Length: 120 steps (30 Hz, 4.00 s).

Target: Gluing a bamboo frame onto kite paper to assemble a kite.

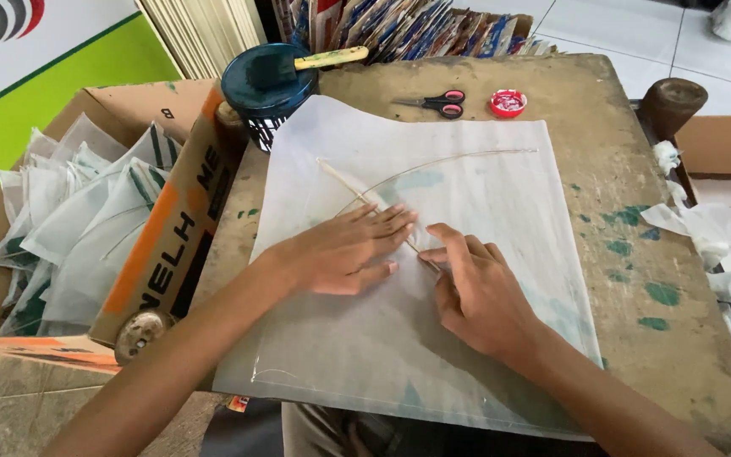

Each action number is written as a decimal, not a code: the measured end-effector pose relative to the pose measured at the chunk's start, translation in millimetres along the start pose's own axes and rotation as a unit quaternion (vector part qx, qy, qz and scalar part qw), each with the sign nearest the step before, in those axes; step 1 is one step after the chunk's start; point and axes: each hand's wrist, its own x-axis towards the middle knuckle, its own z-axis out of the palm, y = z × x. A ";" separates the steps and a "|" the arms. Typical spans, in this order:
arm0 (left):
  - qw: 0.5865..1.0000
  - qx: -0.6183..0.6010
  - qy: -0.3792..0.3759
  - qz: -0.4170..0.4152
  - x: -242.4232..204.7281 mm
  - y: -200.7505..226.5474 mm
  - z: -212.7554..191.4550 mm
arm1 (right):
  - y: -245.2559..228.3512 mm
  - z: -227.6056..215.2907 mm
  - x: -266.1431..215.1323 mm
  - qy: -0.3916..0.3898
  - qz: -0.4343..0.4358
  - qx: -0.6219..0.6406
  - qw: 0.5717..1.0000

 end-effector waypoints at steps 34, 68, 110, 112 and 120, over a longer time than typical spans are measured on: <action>0.985 0.034 0.167 0.011 3.1 -34.8 19.9 | 1.0 1.0 0.1 -0.005 -0.005 0.015 1.000; 0.982 0.050 0.173 -0.055 -0.9 -56.6 23.4 | -14.7 -24.9 22.6 -0.210 -0.067 -0.148 0.964; 0.984 0.025 0.146 -0.101 -8.6 -52.4 16.4 | -6.0 67.8 74.3 0.115 -0.038 -0.018 0.993; 0.985 -0.004 0.128 -0.115 -11.9 -46.6 7.8 | -6.0 68.7 73.9 0.121 -0.092 -0.054 0.987; 0.984 -0.042 0.132 -0.112 -16.1 -50.4 -2.1 | -0.1 73.0 73.5 0.093 -0.063 0.015 0.994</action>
